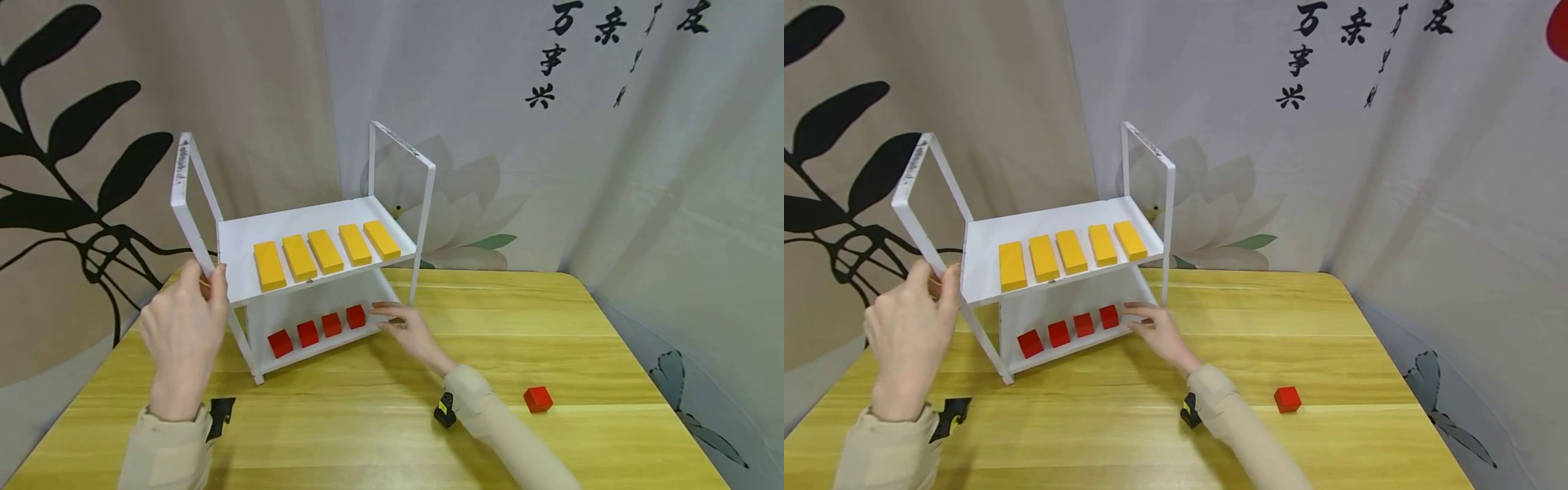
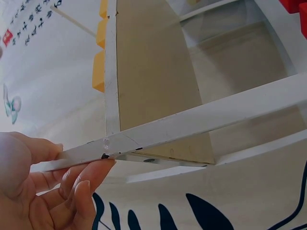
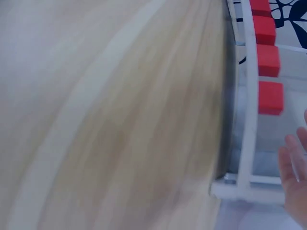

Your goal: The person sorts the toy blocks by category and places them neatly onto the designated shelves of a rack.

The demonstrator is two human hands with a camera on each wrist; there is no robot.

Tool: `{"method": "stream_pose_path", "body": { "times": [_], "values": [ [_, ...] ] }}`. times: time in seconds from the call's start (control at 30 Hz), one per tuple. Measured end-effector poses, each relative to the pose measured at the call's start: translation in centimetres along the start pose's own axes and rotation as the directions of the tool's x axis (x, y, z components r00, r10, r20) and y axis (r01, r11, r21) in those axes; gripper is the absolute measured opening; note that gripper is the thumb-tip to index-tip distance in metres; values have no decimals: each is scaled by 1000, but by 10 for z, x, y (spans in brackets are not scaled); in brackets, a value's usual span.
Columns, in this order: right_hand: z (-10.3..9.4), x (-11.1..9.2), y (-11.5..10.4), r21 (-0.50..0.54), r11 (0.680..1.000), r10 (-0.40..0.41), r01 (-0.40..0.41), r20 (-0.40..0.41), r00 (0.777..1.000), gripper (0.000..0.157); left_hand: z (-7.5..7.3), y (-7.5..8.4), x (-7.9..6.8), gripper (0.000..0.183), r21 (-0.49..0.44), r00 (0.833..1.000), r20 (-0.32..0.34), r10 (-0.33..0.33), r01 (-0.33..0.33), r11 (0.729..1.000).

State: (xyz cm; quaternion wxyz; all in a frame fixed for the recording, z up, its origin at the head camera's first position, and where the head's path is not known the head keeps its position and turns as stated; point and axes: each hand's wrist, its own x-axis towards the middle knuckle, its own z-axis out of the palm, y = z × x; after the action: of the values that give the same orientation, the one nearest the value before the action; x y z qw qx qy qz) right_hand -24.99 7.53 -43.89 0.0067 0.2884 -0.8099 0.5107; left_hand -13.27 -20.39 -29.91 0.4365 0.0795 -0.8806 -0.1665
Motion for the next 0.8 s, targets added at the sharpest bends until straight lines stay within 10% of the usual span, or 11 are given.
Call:
{"method": "stream_pose_path", "body": {
  "times": [0.27,0.8],
  "values": [
    [-45,-29,3,-126,991,-50,49,-8,999,27,0,0,0,35,-2,1000,3,-8,8,1000],
    [-153,-115,32,-211,974,103,-78,112,988,28,0,1,0,36,-6,1000,8,-1,1,1000]
  ]
}}
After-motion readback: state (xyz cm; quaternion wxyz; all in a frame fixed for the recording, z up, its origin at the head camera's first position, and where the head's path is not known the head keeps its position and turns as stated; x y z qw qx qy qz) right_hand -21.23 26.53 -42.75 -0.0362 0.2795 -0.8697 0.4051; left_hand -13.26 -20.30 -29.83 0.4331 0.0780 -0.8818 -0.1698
